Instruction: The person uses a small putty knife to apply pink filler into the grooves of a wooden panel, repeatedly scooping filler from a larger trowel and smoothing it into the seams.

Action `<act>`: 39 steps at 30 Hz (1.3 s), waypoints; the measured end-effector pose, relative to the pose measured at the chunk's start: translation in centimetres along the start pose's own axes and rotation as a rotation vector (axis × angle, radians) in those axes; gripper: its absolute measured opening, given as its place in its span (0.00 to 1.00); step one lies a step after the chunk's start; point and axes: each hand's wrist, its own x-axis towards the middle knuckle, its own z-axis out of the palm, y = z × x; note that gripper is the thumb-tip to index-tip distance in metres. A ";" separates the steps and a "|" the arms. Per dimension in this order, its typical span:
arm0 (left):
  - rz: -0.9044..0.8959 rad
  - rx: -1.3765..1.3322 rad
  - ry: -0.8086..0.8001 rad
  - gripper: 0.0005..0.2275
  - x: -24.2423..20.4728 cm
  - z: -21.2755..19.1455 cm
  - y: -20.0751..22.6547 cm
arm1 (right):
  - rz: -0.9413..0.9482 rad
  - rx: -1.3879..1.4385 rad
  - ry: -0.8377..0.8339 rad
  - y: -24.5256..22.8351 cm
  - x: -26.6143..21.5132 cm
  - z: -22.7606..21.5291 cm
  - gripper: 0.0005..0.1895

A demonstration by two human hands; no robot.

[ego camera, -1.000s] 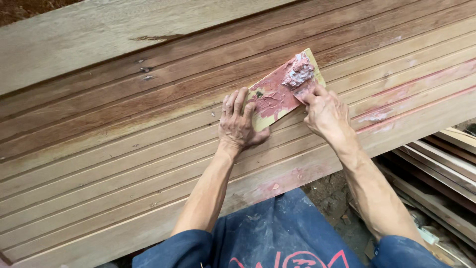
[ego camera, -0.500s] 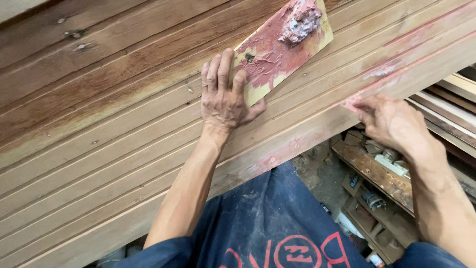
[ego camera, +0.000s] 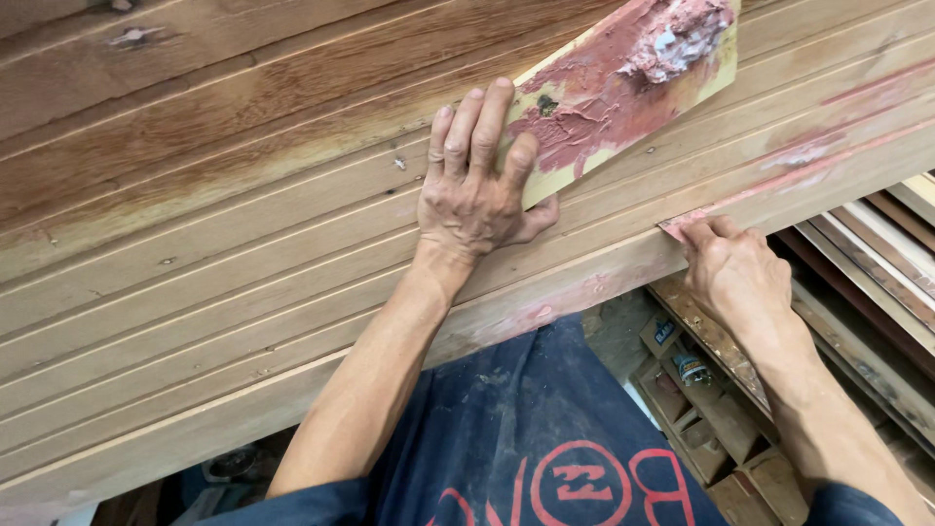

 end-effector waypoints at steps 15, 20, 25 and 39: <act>-0.005 -0.032 0.023 0.25 0.3 -0.4 0.1 | -0.075 -0.297 -0.419 5.3 5.5 0.5 0.15; 0.005 -0.015 0.006 0.25 0.2 -0.1 0.1 | -0.209 -0.249 -0.266 9.7 4.1 -0.1 0.20; 0.000 -0.013 0.012 0.25 0.2 0.0 0.1 | -0.057 -0.087 -0.079 7.0 1.3 1.3 0.17; 0.016 0.034 0.038 0.24 0.5 -0.7 0.2 | 0.004 -0.311 -0.433 3.5 7.7 -0.1 0.17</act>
